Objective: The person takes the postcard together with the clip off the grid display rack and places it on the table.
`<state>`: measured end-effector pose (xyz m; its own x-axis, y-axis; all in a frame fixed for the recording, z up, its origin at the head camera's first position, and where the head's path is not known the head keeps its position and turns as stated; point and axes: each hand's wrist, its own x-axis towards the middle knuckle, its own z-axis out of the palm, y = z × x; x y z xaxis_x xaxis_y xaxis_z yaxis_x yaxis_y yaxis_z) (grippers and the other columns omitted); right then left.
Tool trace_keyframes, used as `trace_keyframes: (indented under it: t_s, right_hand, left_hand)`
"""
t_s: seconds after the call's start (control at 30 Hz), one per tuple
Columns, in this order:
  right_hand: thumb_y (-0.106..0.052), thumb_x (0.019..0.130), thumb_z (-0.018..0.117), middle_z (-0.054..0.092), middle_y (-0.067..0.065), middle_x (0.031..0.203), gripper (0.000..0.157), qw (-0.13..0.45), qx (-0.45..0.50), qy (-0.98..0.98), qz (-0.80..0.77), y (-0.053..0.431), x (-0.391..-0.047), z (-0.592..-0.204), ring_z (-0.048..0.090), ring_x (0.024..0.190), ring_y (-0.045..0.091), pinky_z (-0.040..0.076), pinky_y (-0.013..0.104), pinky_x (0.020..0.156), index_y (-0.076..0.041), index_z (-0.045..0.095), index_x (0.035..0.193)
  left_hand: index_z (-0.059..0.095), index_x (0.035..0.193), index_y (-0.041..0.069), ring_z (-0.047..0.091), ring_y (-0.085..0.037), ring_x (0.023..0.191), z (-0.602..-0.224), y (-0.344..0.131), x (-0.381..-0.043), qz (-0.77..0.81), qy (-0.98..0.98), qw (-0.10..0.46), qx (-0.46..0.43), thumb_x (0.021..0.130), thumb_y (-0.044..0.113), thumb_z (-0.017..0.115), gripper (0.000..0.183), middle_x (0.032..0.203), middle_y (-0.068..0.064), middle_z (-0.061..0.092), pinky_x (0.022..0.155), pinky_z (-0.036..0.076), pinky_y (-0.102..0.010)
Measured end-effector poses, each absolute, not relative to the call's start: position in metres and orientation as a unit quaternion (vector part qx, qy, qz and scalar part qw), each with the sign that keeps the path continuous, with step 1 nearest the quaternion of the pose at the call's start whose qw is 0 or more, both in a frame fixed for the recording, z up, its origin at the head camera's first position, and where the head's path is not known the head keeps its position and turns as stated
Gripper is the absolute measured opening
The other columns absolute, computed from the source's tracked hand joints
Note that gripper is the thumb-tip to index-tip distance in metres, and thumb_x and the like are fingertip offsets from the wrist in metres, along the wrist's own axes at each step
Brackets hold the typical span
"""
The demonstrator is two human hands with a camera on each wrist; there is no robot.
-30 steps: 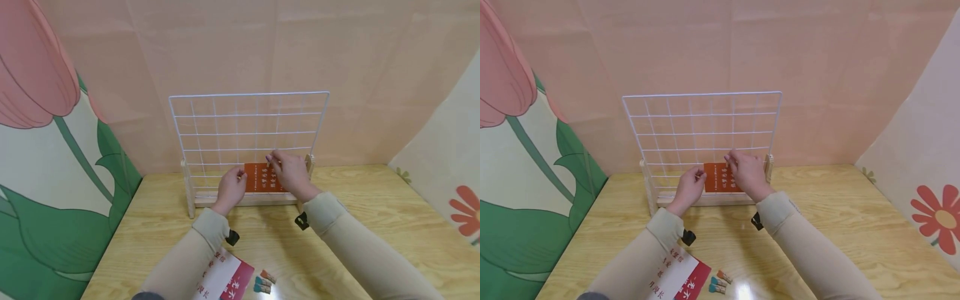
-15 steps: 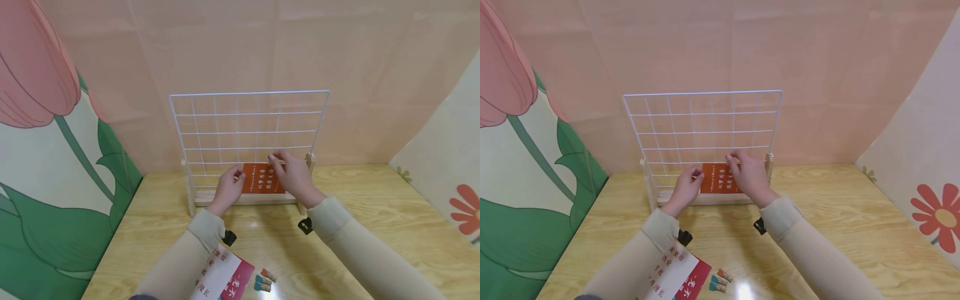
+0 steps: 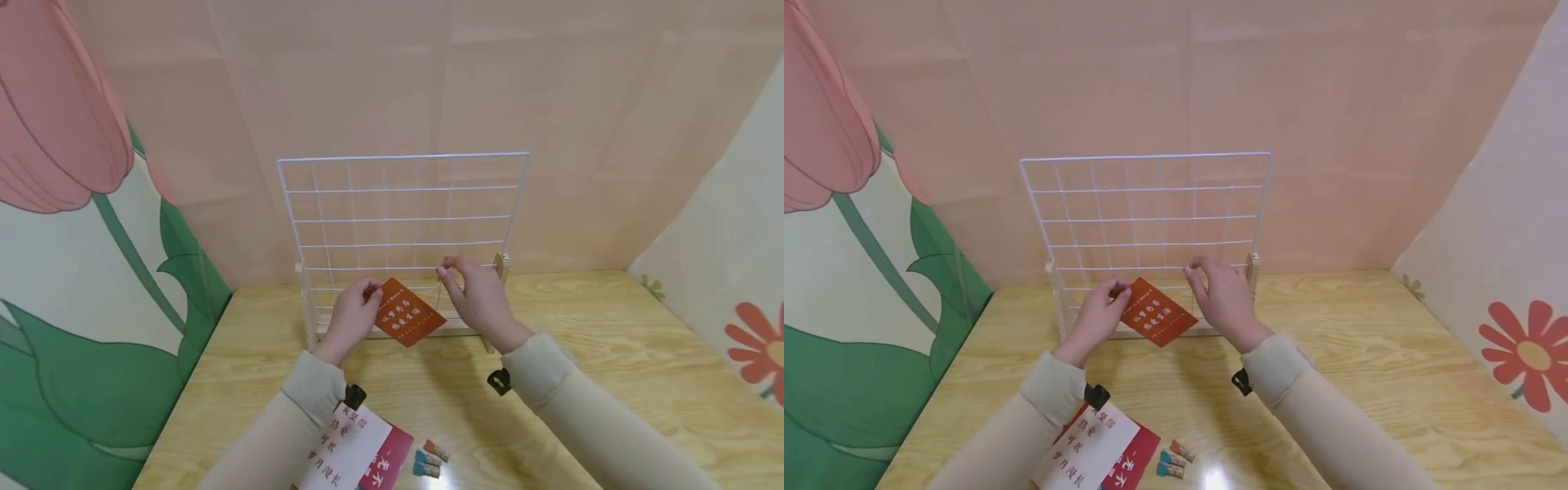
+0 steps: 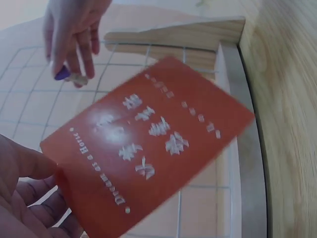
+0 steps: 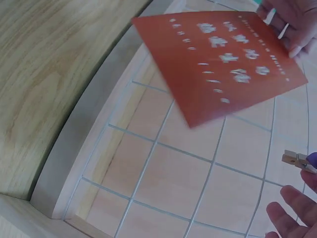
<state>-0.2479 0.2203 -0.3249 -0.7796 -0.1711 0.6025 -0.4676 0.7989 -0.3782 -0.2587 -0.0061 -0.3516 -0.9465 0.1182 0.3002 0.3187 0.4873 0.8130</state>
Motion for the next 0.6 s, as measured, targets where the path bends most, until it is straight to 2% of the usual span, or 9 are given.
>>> trace_keyframes:
  t_s: [0.07, 0.1, 0.2, 0.43, 0.6]
  right_hand:
    - [-0.028, 0.100, 0.054, 0.067, 0.014, 0.115, 0.031, 0.286, 0.178, -0.905, 0.260, 0.221, -0.248, -0.327, 0.059, 0.065, 0.025, 0.047, 0.046, 0.073, -0.002, 0.064, 0.115]
    - [-0.028, 0.100, 0.054, 0.065, 0.014, 0.120, 0.031, 0.286, 0.179, -0.906, 0.257, 0.222, -0.247, -0.328, 0.063, 0.079, 0.029, 0.046, 0.050, 0.081, -0.002, 0.064, 0.114]
    - [-0.028, 0.099, 0.054, 0.062, 0.015, 0.125, 0.027, 0.283, 0.183, -0.910, 0.243, 0.224, -0.245, -0.331, 0.057, 0.113, 0.036, 0.038, 0.060, 0.093, -0.005, 0.065, 0.109]
    - [-0.028, 0.098, 0.058, 0.064, 0.012, 0.122, 0.020, 0.266, 0.195, -0.916, 0.229, 0.227, -0.235, -0.336, 0.058, 0.112, 0.033, 0.040, 0.060, 0.090, -0.011, 0.067, 0.098]
    - [-0.028, 0.098, 0.057, 0.065, 0.011, 0.119, 0.019, 0.244, 0.200, -0.922, 0.227, 0.225, -0.227, -0.343, 0.059, 0.112, 0.032, 0.040, 0.061, 0.089, -0.012, 0.067, 0.097]
  left_hand:
    - [0.066, 0.105, 0.012, 0.058, -0.017, 0.080, -0.350, -0.010, -0.256, -0.493, -0.855, 0.106, -0.125, 0.097, 0.019, 0.056, 0.014, 0.092, 0.000, 0.063, 0.073, 0.048, -0.035]
    - [0.066, 0.104, 0.013, 0.058, -0.016, 0.081, -0.349, -0.011, -0.255, -0.492, -0.855, 0.108, -0.125, 0.097, 0.019, 0.056, 0.013, 0.092, 0.001, 0.063, 0.073, 0.049, -0.035]
    - [0.065, 0.103, 0.012, 0.059, -0.017, 0.083, -0.348, -0.014, -0.252, -0.497, -0.851, 0.112, -0.127, 0.096, 0.018, 0.057, 0.012, 0.093, 0.000, 0.064, 0.072, 0.051, -0.034]
    - [0.065, 0.101, 0.009, 0.056, -0.018, 0.079, -0.348, -0.017, -0.251, -0.502, -0.846, 0.119, -0.136, 0.096, 0.015, 0.057, 0.012, 0.088, -0.003, 0.062, 0.068, 0.049, -0.032]
    - [0.064, 0.102, 0.009, 0.055, -0.017, 0.075, -0.345, -0.016, -0.248, -0.508, -0.844, 0.098, -0.143, 0.097, 0.015, 0.055, 0.012, 0.086, -0.003, 0.060, 0.063, 0.049, -0.031]
